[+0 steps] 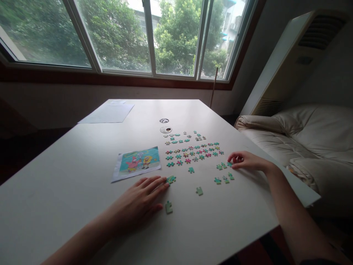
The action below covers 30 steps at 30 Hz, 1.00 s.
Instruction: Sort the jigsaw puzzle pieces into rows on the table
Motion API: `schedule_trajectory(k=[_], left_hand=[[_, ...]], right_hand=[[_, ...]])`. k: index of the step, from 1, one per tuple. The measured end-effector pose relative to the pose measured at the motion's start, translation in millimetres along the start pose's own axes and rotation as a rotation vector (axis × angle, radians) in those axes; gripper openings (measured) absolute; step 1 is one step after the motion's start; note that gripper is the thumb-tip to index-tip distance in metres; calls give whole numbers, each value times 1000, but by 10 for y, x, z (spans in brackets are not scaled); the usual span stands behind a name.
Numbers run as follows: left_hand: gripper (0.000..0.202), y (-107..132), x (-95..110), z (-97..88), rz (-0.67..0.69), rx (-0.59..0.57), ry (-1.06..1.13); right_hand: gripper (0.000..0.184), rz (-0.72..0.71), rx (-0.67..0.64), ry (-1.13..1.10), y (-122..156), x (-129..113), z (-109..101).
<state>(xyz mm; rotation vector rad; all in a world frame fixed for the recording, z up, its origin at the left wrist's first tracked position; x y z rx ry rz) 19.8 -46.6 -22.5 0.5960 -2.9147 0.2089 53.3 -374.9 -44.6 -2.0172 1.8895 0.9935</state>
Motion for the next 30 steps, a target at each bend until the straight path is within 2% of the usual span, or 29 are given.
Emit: schedule_trajectory(k=[6,11,19,24,30], left_hand=[[45,-5,-2,-8,1,-17,1],[45,-3,12,-55,3,14,32],[45,-4,-15,-19,-9,3,15],[45,-13,0,-64,4,38,34],[44,-12,-8,-47,-1,31,31]], right_hand=[[36,11,-1,30,-10,21,10],[38,18,5,39,-18,41,10],[40,29,-3,43,65,57,-27],[41,43,24,63,77,103,-55],[45,-30,63,91,12,-77,-42]])
Point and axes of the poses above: each hand's wrist, its own y-axis away from the middle knuckle, its own z-axis out of the palm, x = y × z, the point moved 10 cm from there along -y, towards the middle knuckle, and after that the axes turned 8 degrees about y, right-handed, at the moved point
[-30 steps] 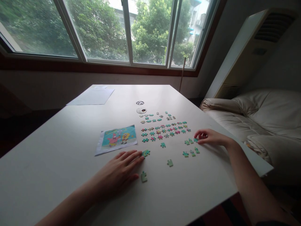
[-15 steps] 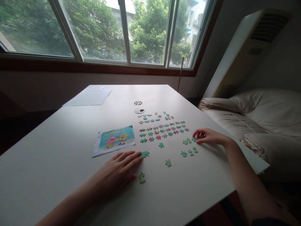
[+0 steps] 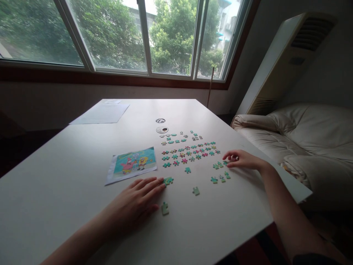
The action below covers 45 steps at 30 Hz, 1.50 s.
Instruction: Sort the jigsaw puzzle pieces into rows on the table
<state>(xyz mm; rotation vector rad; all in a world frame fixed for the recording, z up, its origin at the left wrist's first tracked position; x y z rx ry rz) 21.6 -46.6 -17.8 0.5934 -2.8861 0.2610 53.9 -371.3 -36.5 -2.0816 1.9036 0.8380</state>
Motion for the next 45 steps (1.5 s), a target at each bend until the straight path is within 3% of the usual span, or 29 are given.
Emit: schedule_trajectory(k=[7,14,25,30,36,39,45], left_hand=[[44,-6,-3,28,0,-27,-25],[44,-3,2,20,-3,-19,-25],[44,2,-10,26,-19,-27,-8],[44,-1,-19,34,-17,-28,-12],[44,1,-1,31,-17,-37,-9],[44,3,3,26,-21,-33,0],[44,1,5,-6,-7,11,24]], right_hand=[[45,-99,40,85,-67,-259,62],[38,-90,-37,165,-141,-244,108],[27,-68,-74,23,-118,-376,101],[30,-189,-58,-110,-155,-884,123],[16,-339,-107,-184,-288,-1605,441],[14,-333,-74,-222,-377,-1728,526],[28,-393,-38,-139,-434,-1830,633]])
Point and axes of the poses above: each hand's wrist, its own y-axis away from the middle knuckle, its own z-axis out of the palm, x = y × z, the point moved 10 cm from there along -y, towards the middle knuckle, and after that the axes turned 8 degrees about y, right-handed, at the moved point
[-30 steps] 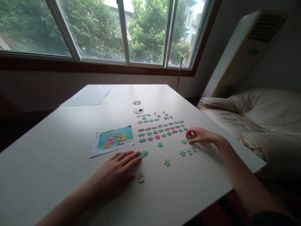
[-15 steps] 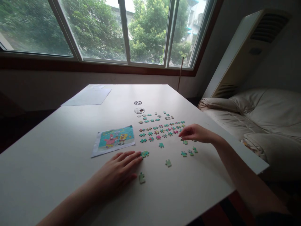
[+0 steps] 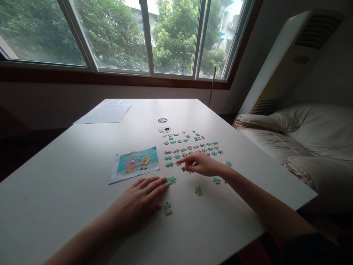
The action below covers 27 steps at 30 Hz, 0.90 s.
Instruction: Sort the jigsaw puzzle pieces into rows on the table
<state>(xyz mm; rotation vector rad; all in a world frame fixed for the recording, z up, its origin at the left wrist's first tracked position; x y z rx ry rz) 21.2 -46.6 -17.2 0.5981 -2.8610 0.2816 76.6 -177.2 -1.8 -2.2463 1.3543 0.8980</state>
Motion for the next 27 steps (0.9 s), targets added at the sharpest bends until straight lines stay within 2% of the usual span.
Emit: schedule_trajectory(k=[7,13,18,22,27], left_hand=[[43,-8,10,10,-15,-39,-9],[42,-25,12,8,-22,-60,-13],[42,-21,9,13,-15,-47,-9],[43,-9,-17,54,-23,-58,-17],[43,-7,-24,55,-28,-53,-11]], right_hand=[[19,-46,19,66,-12,-29,111],[14,62,70,-156,37,96,156],[12,129,148,-181,11,124,182],[12,160,152,-98,-25,109,248],[9,131,233,108,-26,-3,194]])
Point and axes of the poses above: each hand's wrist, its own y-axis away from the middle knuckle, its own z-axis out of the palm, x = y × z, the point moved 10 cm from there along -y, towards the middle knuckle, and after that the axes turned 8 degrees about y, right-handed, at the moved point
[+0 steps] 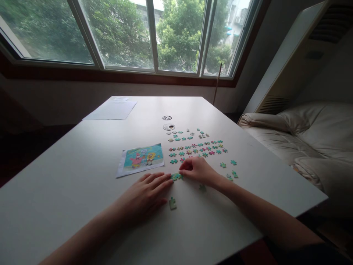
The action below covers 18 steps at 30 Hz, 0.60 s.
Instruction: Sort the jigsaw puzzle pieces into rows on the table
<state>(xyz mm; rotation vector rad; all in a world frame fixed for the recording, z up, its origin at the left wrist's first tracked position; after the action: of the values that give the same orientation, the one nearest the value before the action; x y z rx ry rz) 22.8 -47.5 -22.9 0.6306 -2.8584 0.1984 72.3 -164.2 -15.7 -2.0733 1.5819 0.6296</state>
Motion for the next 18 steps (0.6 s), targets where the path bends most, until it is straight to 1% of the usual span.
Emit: schedule_trajectory(k=[4,11,15,18], left_hand=[[43,2,15,-22,10,10,4],[42,0,29,-19,16,8,-11],[42,1,33,-23,14,14,-12],[43,2,36,-25,20,19,-15]], right_hand=[[7,-45,47,81,6,-49,-27],[11,-170,87,115,63,-90,-83],[14,-238,62,192,100,-121,-57],[14,-260,35,244,113,-138,-12]])
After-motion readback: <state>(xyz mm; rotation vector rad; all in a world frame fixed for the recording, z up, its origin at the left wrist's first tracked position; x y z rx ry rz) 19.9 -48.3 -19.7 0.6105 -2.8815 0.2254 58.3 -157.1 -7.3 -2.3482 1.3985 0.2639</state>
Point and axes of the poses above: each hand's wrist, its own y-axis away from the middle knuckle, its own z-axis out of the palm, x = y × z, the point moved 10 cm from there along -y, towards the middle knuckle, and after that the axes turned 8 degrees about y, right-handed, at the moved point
